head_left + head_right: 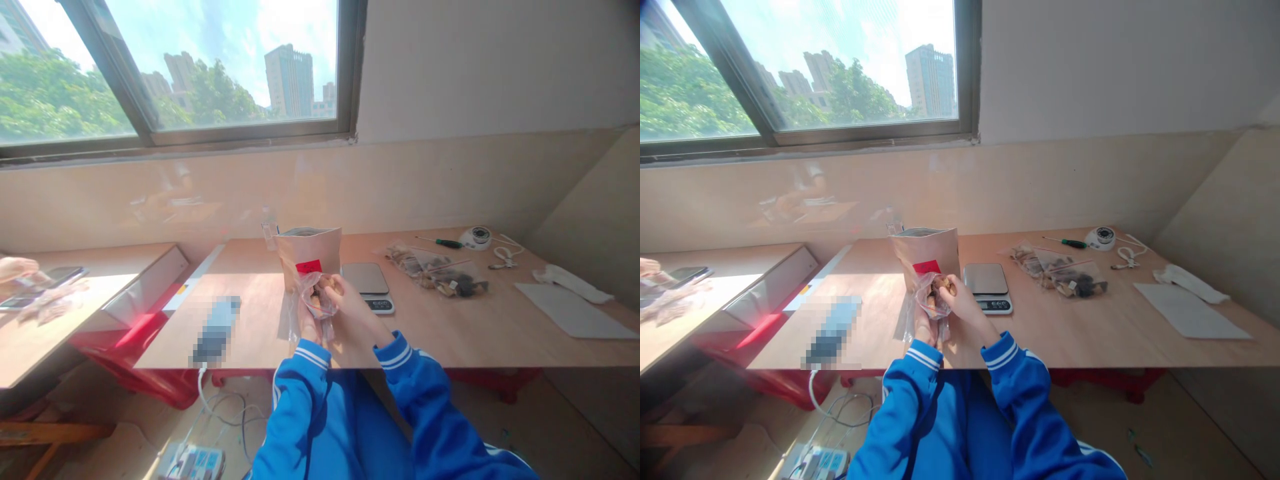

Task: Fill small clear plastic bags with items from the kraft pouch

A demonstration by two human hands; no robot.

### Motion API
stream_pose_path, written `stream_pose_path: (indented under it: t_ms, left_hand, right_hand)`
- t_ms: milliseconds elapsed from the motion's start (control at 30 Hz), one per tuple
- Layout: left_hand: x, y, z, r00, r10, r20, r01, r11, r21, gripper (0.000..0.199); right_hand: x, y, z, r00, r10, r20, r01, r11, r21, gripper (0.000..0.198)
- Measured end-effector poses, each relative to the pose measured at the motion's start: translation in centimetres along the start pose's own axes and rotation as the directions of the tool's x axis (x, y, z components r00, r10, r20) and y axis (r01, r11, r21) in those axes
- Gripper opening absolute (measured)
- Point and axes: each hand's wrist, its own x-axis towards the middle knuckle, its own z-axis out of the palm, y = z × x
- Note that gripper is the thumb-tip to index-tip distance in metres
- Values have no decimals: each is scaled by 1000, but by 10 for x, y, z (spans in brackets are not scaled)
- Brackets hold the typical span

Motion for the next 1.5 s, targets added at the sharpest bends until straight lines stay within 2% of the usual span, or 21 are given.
stream_pose_path:
  t_ms: [100, 167, 233, 300, 367, 433, 500, 567, 667, 767, 900, 1133, 1233, 1367, 1500]
  left_hand:
    - [-3, 5, 4, 998, -63, 30, 65, 995, -80, 36]
    - [-3, 7, 5, 997, -75, 35, 78, 991, -111, 34]
    - [-2, 6, 3, 997, -70, 9, 71, 987, -146, 34]
    - [1, 4, 1, 997, -56, -55, 47, 985, -165, 32]
    - [3, 2, -2, 993, -46, -109, 28, 986, -162, 29]
    - [5, 0, -3, 990, -45, -135, 23, 987, -159, 29]
    - [4, -1, -2, 990, -33, -141, 10, 987, -163, 32]
    - [3, 0, 0, 990, -14, -140, -10, 986, -168, 35]
    - [0, 3, 5, 989, -25, -149, -1, 985, -172, 32]
    - [-3, 7, 10, 985, -57, -164, 27, 983, -181, 28]
    - [-8, 14, 15, 986, -57, -159, 27, 982, -184, 33]
    - [-13, 18, 19, 982, -79, -173, 45, 980, -191, 36]
    - [-14, 18, 19, 980, -79, -181, 44, 981, -191, 35]
    - [-13, 17, 18, 978, -98, -184, 63, 981, -186, 35]
    - [-10, 15, 15, 975, -120, -186, 86, 980, -182, 38]
  right_hand:
    - [-13, -5, -1, 997, 81, 8, -81, 992, 101, 23]
    - [-20, -13, -5, 996, 86, 5, -86, 988, 129, 24]
    - [-19, -28, -13, 999, 28, -33, -24, 993, 112, 25]
    - [-9, -49, -22, 991, -82, -102, 89, 994, 58, 26]
    - [13, -71, -29, 951, -245, -186, 243, 969, -35, 25]
    - [40, -88, -31, 855, -463, -234, 437, 886, -158, 21]
    - [68, -93, -28, 790, -600, -125, 553, 786, -278, 19]
    - [90, -88, -23, 758, -652, 0, 597, 694, -403, 17]
    - [108, -72, -17, 774, -626, 95, 559, 606, -566, 19]
    - [111, -63, -15, 791, -597, 131, 532, 566, -630, 20]
    - [108, -72, -17, 808, -566, 165, 512, 534, -673, 25]
    - [106, -91, -18, 823, -477, 307, 508, 379, -773, 37]
    - [105, -90, -17, 814, -501, 295, 513, 379, -770, 42]
    - [107, -85, -15, 809, -514, 284, 514, 384, -767, 37]
    - [112, -81, -13, 840, -503, 205, 464, 468, -752, 36]
